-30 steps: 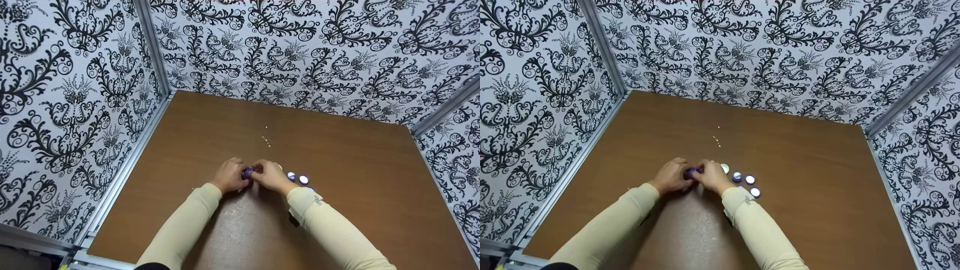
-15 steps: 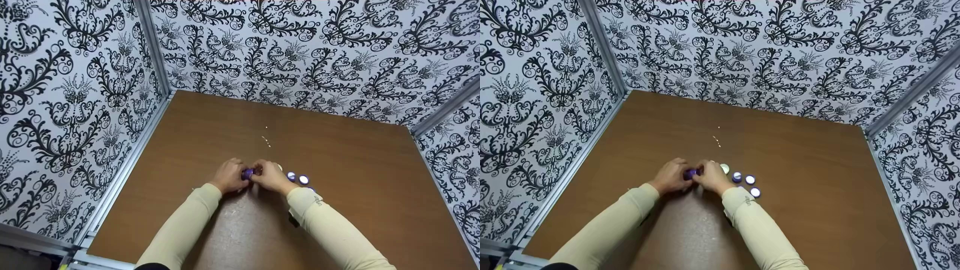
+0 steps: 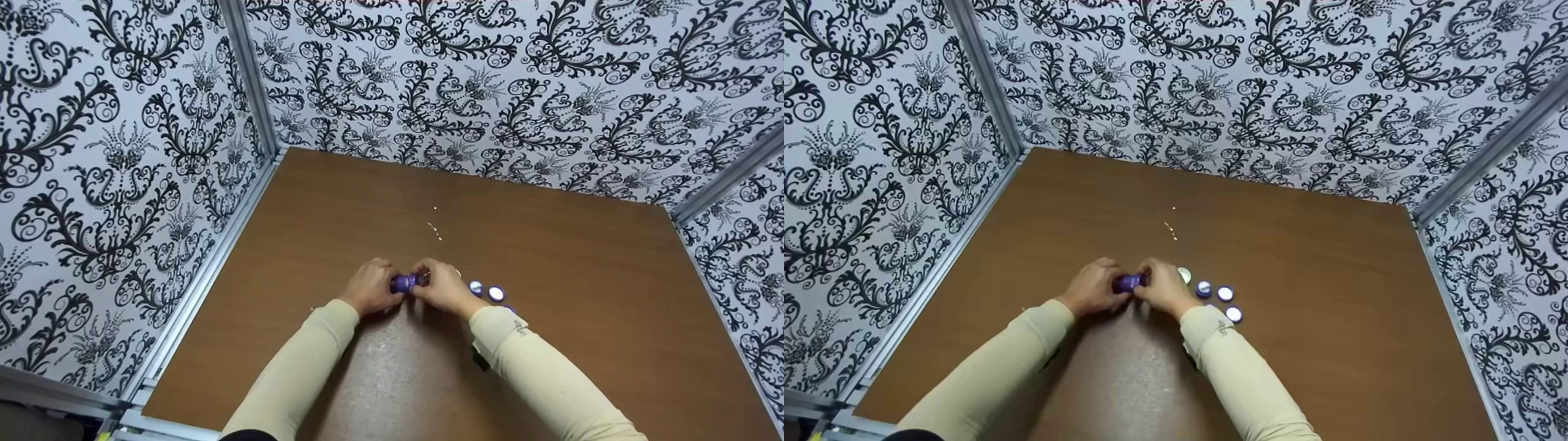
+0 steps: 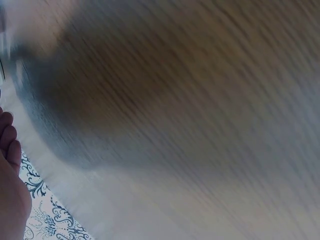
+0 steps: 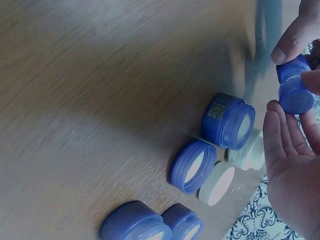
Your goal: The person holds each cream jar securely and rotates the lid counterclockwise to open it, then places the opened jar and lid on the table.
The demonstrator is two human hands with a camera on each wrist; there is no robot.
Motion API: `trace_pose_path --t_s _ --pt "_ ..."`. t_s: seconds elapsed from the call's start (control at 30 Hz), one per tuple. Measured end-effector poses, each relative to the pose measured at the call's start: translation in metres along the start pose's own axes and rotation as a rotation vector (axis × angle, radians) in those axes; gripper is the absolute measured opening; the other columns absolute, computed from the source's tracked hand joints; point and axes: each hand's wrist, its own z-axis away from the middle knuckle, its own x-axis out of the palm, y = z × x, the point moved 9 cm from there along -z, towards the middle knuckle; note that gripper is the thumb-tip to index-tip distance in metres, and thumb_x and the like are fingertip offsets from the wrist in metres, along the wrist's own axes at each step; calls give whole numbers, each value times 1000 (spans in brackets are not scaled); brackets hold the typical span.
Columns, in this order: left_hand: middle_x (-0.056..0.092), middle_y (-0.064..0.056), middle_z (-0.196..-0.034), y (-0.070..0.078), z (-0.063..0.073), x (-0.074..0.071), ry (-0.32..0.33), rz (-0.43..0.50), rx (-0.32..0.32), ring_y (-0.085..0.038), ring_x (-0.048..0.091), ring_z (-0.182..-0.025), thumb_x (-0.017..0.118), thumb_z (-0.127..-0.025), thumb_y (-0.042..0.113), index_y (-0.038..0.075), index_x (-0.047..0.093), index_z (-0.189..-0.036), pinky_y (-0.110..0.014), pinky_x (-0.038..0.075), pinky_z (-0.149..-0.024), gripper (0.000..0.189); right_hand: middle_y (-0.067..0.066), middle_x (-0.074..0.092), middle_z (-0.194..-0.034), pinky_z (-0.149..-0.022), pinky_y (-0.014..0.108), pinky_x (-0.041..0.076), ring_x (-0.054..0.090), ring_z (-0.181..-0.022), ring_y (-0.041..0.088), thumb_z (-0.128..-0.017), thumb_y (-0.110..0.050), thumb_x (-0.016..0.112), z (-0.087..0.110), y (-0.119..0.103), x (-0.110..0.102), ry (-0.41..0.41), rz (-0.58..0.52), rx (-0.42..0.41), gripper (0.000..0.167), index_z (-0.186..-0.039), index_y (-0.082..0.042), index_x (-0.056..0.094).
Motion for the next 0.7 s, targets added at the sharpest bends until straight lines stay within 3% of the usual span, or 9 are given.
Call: trace_pose_path --t_s 0.43,0.7 --pt "66 1 -94 -2 1 -1 -1 11 -21 -20 61 -90 79 -74 37 12 76 -99 -37 50 -82 36 5 70 -94 -78 36 53 67 -86 22 -75 -7 78 -1 2 1 0 -12 -7 31 -104 -3 68" --pt "66 1 -95 -6 2 0 -19 6 -43 -20 62 -91 78 -74 38 13 76 -100 -37 51 -82 37 1 70 -91 -81 40 51 65 -86 21 -74 -16 82 1 1 2 2 115 -30 31 -102 -8 70"
